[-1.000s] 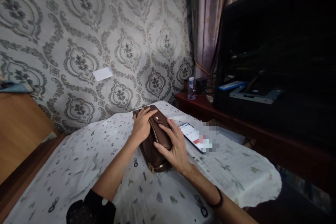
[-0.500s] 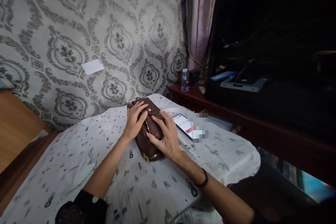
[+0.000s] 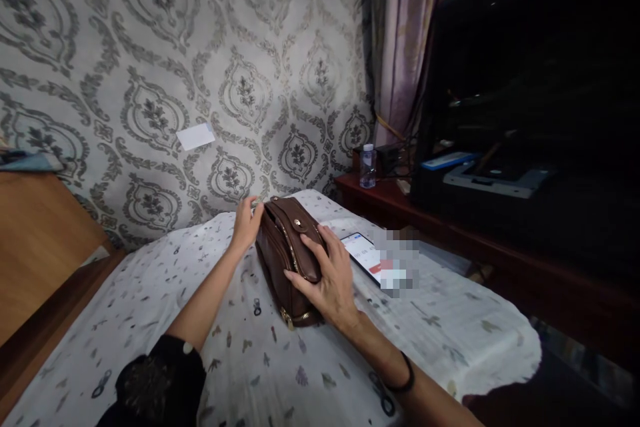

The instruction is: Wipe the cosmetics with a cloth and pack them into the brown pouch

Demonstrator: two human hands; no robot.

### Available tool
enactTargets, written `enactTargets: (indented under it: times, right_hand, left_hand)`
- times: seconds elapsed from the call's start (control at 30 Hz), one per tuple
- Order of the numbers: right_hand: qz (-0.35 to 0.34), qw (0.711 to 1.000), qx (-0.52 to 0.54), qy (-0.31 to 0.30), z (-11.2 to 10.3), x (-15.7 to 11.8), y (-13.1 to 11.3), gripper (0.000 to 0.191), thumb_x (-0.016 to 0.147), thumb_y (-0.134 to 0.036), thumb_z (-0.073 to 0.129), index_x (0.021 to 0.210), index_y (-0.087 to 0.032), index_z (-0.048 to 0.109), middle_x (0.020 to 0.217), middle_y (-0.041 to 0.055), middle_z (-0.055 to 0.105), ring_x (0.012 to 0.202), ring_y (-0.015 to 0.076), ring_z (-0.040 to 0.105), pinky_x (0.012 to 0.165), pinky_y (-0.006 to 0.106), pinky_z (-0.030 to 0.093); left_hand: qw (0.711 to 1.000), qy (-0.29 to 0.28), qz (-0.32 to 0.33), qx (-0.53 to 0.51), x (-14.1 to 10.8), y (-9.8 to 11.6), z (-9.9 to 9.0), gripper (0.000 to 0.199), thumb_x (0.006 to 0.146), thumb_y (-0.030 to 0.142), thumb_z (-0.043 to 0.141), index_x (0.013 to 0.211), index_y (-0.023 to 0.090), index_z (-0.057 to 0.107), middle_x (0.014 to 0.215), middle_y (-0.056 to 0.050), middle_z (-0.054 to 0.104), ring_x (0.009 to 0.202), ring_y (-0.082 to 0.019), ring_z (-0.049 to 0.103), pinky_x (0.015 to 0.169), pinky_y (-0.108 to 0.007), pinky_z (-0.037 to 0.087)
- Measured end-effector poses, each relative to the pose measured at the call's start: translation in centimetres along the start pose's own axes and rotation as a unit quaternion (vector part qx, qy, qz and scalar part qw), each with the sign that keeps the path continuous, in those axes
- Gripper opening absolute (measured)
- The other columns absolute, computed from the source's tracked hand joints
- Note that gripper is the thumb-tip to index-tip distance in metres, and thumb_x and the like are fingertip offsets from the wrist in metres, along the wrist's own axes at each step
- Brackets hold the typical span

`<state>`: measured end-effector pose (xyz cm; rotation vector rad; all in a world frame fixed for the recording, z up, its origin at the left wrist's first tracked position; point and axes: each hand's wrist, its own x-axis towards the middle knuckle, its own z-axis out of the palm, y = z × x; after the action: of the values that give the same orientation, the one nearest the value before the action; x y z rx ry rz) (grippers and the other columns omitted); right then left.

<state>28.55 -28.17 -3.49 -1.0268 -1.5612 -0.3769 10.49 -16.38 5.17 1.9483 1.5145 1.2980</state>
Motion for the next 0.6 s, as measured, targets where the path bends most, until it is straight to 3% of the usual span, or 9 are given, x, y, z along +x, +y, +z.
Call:
enactTargets:
  times: [0.1,0.23,0.37,0.6]
  right_hand:
    - [-0.001,1.0,0.0,0.007,0.1,-0.1,0.1,0.06,0.086,-0.055,0.067,0.135,-0.025,0.053,0.144,0.0178,0.048,0.135,0.0376,0.047,0.105,0.06,0.045]
    - [0.004,1.0,0.002,0.007,0.2,-0.2,0.1,0.06,0.085,-0.055,0.067,0.135,-0.025,0.052,0.144,0.0169,0.048,0.135,0.037,0.046,0.105,0.06,0.044]
    - [0.01,1.0,0.005,-0.002,0.1,-0.1,0.0,0.059,0.085,-0.055,0.067,0.134,-0.025,0.054,0.143,0.0166,0.049,0.135,0.0366,0.046,0.105,0.059,0.045]
    - [0.011,1.0,0.012,0.002,0.0,-0.1,0.0,0.059,0.083,-0.054,0.07,0.132,-0.025,0.056,0.143,0.0157,0.05,0.136,0.037,0.045,0.105,0.059,0.044]
  left_hand:
    - [0.99,-0.033,-0.139,0.009,3.6,-2.6,0.0,0.038,0.101,0.043,0.044,0.112,0.012,0.064,0.117,-0.014,0.067,0.118,-0.03,0.059,0.098,-0.044,0.049]
    - [0.952,-0.149,-0.267,-0.014,6.2,-5.3,0.6,0.036,0.098,0.044,0.056,0.116,0.014,0.063,0.11,-0.009,0.068,0.094,-0.019,0.067,0.083,-0.04,0.058]
    - [0.926,-0.212,-0.312,-0.029,7.6,-6.2,1.2,0.034,0.098,0.04,0.058,0.121,0.016,0.062,0.118,-0.009,0.066,0.098,-0.02,0.067,0.084,-0.039,0.058]
    - [0.91,-0.242,-0.337,0.02,9.2,-6.1,1.1,0.033,0.097,0.038,0.059,0.124,0.017,0.061,0.125,-0.01,0.063,0.105,-0.022,0.065,0.09,-0.043,0.057]
